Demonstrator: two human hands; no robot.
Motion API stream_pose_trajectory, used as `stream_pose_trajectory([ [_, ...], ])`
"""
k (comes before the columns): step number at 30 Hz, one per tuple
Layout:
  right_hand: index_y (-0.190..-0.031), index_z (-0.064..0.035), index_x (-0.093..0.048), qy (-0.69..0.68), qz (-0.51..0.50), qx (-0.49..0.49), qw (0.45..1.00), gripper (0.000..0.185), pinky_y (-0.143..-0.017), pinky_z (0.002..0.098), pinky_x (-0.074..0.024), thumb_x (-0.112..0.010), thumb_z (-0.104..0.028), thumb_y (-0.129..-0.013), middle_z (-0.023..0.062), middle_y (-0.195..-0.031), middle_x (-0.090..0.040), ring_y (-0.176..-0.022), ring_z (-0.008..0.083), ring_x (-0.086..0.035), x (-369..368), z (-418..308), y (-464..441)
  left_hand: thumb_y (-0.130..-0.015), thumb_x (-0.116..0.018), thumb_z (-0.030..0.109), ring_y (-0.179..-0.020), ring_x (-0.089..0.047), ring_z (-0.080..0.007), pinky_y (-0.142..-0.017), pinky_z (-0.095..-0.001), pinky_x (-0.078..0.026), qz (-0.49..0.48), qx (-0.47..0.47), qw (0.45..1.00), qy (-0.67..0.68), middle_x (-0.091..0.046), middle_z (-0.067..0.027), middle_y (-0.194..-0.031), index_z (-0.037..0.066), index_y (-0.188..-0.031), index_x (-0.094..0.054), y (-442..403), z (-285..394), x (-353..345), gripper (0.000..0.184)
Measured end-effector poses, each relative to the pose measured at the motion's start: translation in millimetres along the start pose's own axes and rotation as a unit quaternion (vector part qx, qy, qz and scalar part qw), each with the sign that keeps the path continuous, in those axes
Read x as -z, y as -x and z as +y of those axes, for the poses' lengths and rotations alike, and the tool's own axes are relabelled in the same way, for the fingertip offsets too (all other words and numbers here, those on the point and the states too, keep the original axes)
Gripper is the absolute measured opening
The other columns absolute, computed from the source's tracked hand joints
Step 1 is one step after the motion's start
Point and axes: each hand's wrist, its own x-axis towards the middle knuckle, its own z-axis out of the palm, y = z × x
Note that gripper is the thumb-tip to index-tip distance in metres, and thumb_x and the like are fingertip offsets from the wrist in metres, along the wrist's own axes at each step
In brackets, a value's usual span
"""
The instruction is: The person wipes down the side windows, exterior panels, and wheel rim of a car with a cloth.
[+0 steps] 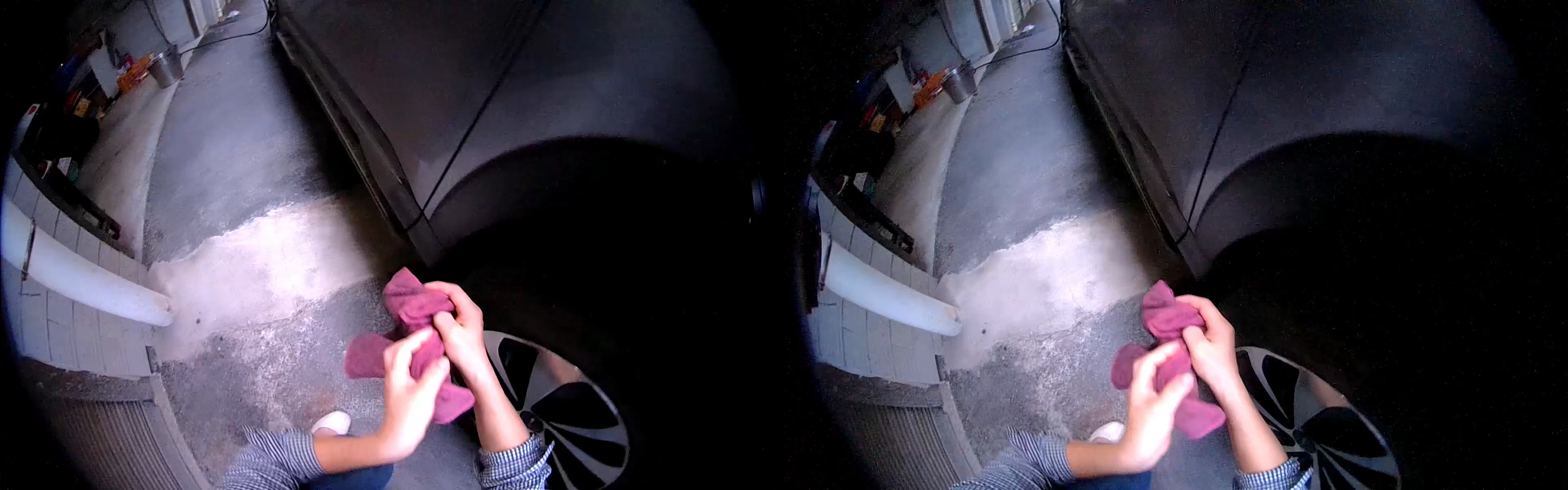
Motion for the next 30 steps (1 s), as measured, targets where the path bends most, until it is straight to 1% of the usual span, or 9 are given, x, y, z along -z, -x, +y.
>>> stream_pose_trajectory([
  [3,-0.112,-0.0016,-0.059,0.022,-0.022,-0.017,0.999,0.041,-0.085,0.0280,-0.0462,-0.044,0.000,-0.073,0.0097,-0.102,-0.064,-0.095,0.0162,-0.060,11,-23,20,-0.079,-0.067,0.007,-0.113,-0.045,-0.0302,-0.099,-0.0365,-0.036,0.041,-0.182,0.964,-0.191,-0.045,-0.0167,-0.118,0.002,-0.120,-0.052,39,-7,-13,0.044],
  [9,-0.107,0.0011,-0.059,0.079,0.117,-0.144,0.979,0.041,-0.084,0.0287,-0.0467,-0.043,0.003,-0.069,0.0080,-0.096,-0.063,-0.089,0.0168,-0.058,33,-9,101,-0.078,-0.067,0.010,-0.096,-0.056,-0.0355,-0.080,-0.0419,-0.049,-0.117,-0.307,0.888,-0.321,-0.050,-0.0159,-0.112,0.012,-0.119,-0.057,74,-61,12,0.042],
  [12,-0.106,0.0018,-0.059,0.122,0.139,-0.161,0.970,0.040,-0.083,0.0288,-0.0470,-0.043,0.005,-0.069,0.0087,-0.096,-0.062,-0.089,0.0170,-0.058,37,-36,142,-0.076,-0.068,0.014,-0.095,-0.057,-0.0330,-0.080,-0.0405,-0.049,-0.171,-0.297,0.880,-0.329,-0.055,-0.0130,-0.106,0.012,-0.115,-0.060,111,-50,27,0.040],
  [15,-0.105,0.0017,-0.059,0.132,0.091,-0.188,0.969,0.039,-0.082,0.0279,-0.0474,-0.045,0.007,-0.068,0.0084,-0.093,-0.063,-0.087,0.0156,-0.058,24,-72,175,-0.078,-0.064,0.012,-0.096,-0.056,-0.0330,-0.082,-0.0400,-0.048,-0.117,-0.200,0.937,-0.261,-0.053,-0.0150,-0.112,0.010,-0.120,-0.058,171,-14,39,0.043],
  [18,-0.105,0.0014,-0.060,0.056,0.068,-0.235,0.968,0.038,-0.077,0.0253,-0.0484,-0.045,0.009,-0.071,0.0055,-0.091,-0.062,-0.082,0.0126,-0.058,5,-117,183,-0.085,-0.061,0.018,-0.120,-0.044,-0.0380,-0.096,-0.0419,-0.042,-0.140,0.101,0.965,-0.198,-0.039,-0.0184,-0.133,0.013,-0.135,-0.041,214,16,48,0.054],
  [22,-0.110,-0.0016,-0.058,0.050,0.064,-0.201,0.976,0.041,-0.085,0.0283,-0.0464,-0.046,0.008,-0.073,0.0086,-0.101,-0.061,-0.092,0.0180,-0.057,-25,-180,135,-0.084,-0.061,0.015,-0.114,-0.048,-0.0376,-0.095,-0.0415,-0.042,-0.108,-0.030,0.964,-0.240,-0.043,-0.0181,-0.129,0.009,-0.135,-0.040,157,183,86,0.055],
  [24,-0.112,-0.0010,-0.058,0.060,0.054,-0.134,0.988,0.040,-0.091,0.0311,-0.0450,-0.046,0.007,-0.074,0.0114,-0.106,-0.062,-0.099,0.0210,-0.057,-45,-225,103,-0.084,-0.062,0.016,-0.113,-0.049,-0.0379,-0.094,-0.0421,-0.043,-0.075,-0.028,0.967,-0.243,-0.044,-0.0176,-0.128,0.009,-0.135,-0.040,124,219,101,0.056],
  [27,-0.114,-0.0010,-0.057,0.000,0.084,-0.149,0.985,0.042,-0.091,0.0307,-0.0456,-0.045,0.010,-0.075,0.0100,-0.104,-0.061,-0.098,0.0200,-0.057,-76,-271,49,-0.079,-0.065,0.013,-0.114,-0.049,-0.0365,-0.094,-0.0408,-0.043,-0.058,-0.037,0.956,-0.287,-0.046,-0.0188,-0.125,0.005,-0.133,-0.040,67,299,129,0.060],
  [30,-0.116,-0.0023,-0.056,-0.014,0.109,-0.076,0.991,0.044,-0.093,0.0305,-0.0440,-0.045,0.011,-0.076,0.0109,-0.108,-0.060,-0.101,0.0208,-0.056,-104,-313,-12,-0.077,-0.066,0.011,-0.111,-0.051,-0.0351,-0.092,-0.0393,-0.044,-0.055,-0.120,0.964,-0.229,-0.050,-0.0182,-0.119,0.006,-0.132,-0.042,1,324,146,0.060],
])
